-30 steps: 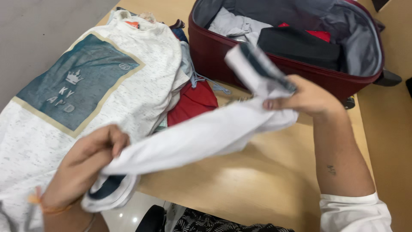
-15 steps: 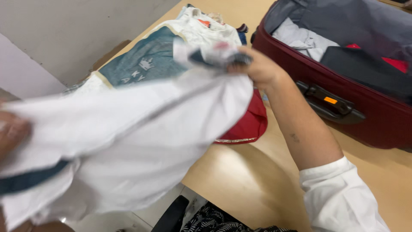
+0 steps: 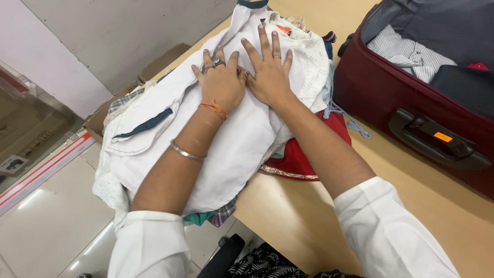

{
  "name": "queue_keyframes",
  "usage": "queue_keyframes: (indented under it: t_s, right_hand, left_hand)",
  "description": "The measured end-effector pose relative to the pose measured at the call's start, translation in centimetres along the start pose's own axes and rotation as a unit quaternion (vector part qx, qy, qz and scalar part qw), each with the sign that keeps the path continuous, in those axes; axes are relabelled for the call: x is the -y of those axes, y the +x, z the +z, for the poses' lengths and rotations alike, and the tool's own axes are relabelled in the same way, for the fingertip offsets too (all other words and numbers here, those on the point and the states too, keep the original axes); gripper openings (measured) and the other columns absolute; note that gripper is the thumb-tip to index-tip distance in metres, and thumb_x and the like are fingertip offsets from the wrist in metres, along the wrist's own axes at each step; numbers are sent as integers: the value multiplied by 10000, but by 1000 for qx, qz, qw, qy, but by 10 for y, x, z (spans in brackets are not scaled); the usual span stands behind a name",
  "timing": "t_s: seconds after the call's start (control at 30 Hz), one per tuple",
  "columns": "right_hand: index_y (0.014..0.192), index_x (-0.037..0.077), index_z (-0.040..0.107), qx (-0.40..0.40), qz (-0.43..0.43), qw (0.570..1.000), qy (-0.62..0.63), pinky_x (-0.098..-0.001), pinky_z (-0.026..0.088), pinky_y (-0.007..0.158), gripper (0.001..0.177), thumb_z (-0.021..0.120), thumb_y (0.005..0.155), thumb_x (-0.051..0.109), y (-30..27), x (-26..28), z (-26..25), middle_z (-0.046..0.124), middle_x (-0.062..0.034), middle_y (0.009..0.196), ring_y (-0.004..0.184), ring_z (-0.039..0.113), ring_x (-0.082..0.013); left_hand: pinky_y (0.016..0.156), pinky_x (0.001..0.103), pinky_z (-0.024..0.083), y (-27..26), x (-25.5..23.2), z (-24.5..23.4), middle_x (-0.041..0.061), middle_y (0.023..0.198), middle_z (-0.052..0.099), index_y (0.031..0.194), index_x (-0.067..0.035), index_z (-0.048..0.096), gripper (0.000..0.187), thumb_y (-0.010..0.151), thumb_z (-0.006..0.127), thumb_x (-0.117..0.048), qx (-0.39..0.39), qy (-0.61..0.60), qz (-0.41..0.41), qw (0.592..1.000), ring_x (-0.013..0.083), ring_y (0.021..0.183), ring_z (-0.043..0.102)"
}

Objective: The person unfolds and then folds several items of clothing including shorts, a t-shirt, and a pair of trousers on a flat surface next to an open suitcase.

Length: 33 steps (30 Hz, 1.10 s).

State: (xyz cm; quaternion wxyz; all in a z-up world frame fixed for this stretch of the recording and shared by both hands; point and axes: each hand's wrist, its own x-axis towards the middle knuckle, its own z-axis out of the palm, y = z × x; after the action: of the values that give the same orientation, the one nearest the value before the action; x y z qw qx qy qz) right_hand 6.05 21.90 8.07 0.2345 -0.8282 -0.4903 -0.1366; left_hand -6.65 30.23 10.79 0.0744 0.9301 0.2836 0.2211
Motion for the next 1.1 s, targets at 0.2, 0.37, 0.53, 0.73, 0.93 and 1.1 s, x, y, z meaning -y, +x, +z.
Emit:
queue_keyframes:
  t_s: [0.2,0.37,0.53,0.73,0.93,1.1]
  right_hand:
    - [1590,321,392,-50,4,999,-4,-712,61,1197,612,555,1018,467,-23,-23,54,175,-113,1708,1578,80,-365]
    - [1585,320,390,-48,11,999,10,-687,54,1209,589,534,1032,460,-28,-22,53,192,-120,1698,1575,94,-363]
    - [1594,274,396,-43,-49,997,38,-637,134,1230,607,540,1020,409,-52,-28,37,226,-168,1691,1563,192,-397]
    - [1562,168,439,61,-108,987,104,-580,243,1214,559,564,1049,352,-132,-58,-13,379,-195,1616,1486,344,-388]
    - [1236,125,673,-142,-89,972,-165,-522,299,1177,338,746,947,283,-207,-141,-121,594,-94,1437,1452,468,-282]
    - [1357,62,582,-212,64,925,-310,-512,269,1148,599,820,954,436,-274,-222,-214,546,-155,1421,1433,434,-324]
  left_hand:
    - [1106,782,45,-9,10,58,181,1572,396,1511,-173,481,588,1007,461,-476,-31,38,13,999,473,1484,229]
    - [1112,777,46,-13,9,53,165,1561,409,1505,-193,491,603,994,493,-514,-33,24,9,999,455,1486,246]
    - [1104,753,50,-16,7,43,156,1543,427,1475,-195,498,652,937,540,-562,-28,16,8,999,437,1472,257]
    - [1130,741,59,-15,13,49,148,1562,436,1511,-214,492,567,1002,524,-463,-49,11,15,999,434,1479,278]
    - [1143,729,61,-12,18,54,166,1566,431,1518,-212,492,542,1024,529,-433,-50,6,10,999,442,1472,295]
    - [1156,734,71,-8,14,66,207,1593,420,1536,-169,481,578,1011,586,-388,-71,-14,-11,997,472,1482,278]
